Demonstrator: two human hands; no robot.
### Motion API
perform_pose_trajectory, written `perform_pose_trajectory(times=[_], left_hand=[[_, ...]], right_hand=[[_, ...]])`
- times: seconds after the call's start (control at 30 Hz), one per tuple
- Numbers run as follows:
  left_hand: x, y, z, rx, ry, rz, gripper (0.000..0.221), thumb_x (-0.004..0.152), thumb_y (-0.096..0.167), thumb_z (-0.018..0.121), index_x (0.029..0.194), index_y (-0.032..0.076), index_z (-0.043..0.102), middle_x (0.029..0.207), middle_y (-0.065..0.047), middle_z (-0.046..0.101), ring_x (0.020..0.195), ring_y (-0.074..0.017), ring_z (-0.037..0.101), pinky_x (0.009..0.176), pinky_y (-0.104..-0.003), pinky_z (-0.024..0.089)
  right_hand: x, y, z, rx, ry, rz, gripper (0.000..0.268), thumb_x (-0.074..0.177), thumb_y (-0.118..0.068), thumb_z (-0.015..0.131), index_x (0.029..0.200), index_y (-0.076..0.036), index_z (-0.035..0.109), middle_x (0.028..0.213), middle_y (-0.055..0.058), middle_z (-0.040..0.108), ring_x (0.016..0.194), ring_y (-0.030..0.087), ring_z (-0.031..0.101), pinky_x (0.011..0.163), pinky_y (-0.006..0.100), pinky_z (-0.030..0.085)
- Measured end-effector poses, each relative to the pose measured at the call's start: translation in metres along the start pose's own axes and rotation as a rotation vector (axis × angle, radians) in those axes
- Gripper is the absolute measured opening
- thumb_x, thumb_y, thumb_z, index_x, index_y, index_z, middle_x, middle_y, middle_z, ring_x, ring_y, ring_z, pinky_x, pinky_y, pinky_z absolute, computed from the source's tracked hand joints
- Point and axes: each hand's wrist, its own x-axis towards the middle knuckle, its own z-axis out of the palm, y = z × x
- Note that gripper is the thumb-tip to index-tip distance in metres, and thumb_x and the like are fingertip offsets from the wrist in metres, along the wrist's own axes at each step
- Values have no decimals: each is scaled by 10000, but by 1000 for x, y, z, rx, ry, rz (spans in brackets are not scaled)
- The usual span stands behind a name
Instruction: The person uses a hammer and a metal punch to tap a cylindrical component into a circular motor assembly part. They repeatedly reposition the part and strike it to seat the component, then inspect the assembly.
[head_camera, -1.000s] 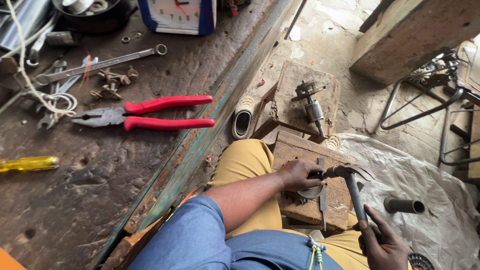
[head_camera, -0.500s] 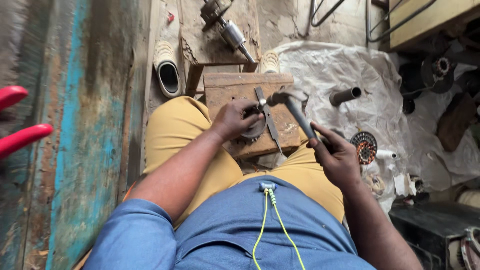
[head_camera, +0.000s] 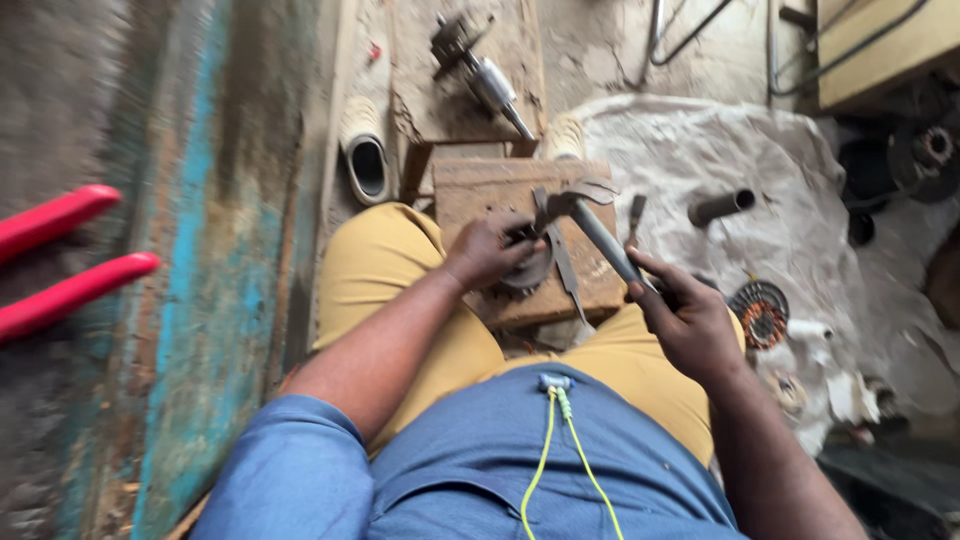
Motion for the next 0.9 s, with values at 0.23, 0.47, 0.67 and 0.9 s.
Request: perform_pose_trajectory(times=[0.23,0.47,0.67,0.9], left_hand=[[-4,-2,1,31,-14,-2,370,825,368,824,1138,179,773,999,-85,789,893,-236,773,813,-366,582],[-4,-2,0,-37,-3,121,331,853,358,808,1110,152,766,1013,-80,784,920,-234,772,826,-353,580],[-4,4,0,11,-45,-63,328,831,360,818,1117,200,791,974,-78,789,874,-227,760,804,-353,563],[-2,5,0,-20,-50,-83,335,855,365,797,1150,207,771,948,-73,796,848,-199,777,791,-340,581]], right_hand=[[-2,-3,-1,23,2,-21,450,955,-146,679,1403,-127,649,675,-46,570,556,29,444,480,221,373],[-6,-3,5,31,5,13,455,923,-148,695,1377,-139,662,721,-49,659,563,35,448,486,228,380],[-6,-3,5,-114,10,57,467,915,-172,734,1380,-185,695,673,26,614,562,60,449,504,251,393],[-8,3,11,-55,29,15,452,905,-192,723,1355,-173,684,738,-15,719,581,37,511,528,229,444]])
